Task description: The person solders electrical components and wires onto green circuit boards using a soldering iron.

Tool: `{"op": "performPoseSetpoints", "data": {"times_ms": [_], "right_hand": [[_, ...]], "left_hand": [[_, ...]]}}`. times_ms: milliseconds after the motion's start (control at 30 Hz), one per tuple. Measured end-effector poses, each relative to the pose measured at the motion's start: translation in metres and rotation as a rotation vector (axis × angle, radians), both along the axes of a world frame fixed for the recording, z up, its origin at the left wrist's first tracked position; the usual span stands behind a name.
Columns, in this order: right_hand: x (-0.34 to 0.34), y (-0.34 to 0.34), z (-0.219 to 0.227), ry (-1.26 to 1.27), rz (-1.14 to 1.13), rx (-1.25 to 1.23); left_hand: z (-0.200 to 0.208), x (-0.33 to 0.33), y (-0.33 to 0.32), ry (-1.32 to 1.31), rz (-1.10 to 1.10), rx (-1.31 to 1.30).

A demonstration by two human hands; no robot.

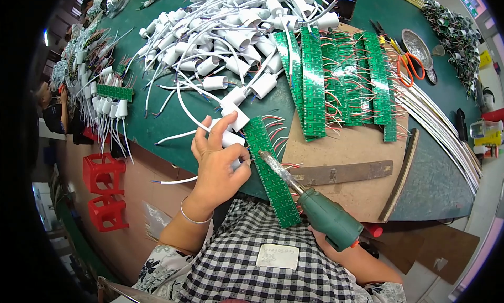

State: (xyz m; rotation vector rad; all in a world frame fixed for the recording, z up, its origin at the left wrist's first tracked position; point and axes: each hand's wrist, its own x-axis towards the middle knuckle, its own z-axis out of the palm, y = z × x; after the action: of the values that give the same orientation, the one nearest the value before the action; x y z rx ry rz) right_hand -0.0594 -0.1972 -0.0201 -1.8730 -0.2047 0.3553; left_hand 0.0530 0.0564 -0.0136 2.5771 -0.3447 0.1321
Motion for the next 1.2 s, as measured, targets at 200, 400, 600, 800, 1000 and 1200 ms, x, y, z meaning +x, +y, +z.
{"op": "performPoseSetpoints", "data": {"times_ms": [200, 400, 600, 800, 1000, 1200], "right_hand": [[-0.003, -0.002, -0.003, 0.021, 0.012, 0.029], [-0.002, -0.001, -0.004, 0.011, 0.025, 0.021], [0.002, 0.013, 0.006, 0.080, -0.131, 0.116], [-0.003, 0.012, -0.002, 0.066, -0.198, 0.041], [-0.005, 0.006, -0.008, 0.029, -0.078, -0.023], [0.001, 0.008, -0.003, -0.039, 0.001, -0.079]], "left_hand": [[0.002, 0.000, 0.000, 0.014, -0.003, -0.001], [0.001, -0.001, 0.000, 0.018, 0.002, -0.012], [-0.002, 0.001, 0.001, 0.005, 0.009, -0.022], [-0.001, 0.002, 0.000, -0.030, 0.016, 0.010], [-0.001, -0.001, 0.002, -0.038, 0.019, 0.020], [-0.003, 0.003, -0.001, -0.036, 0.001, 0.023]]}}
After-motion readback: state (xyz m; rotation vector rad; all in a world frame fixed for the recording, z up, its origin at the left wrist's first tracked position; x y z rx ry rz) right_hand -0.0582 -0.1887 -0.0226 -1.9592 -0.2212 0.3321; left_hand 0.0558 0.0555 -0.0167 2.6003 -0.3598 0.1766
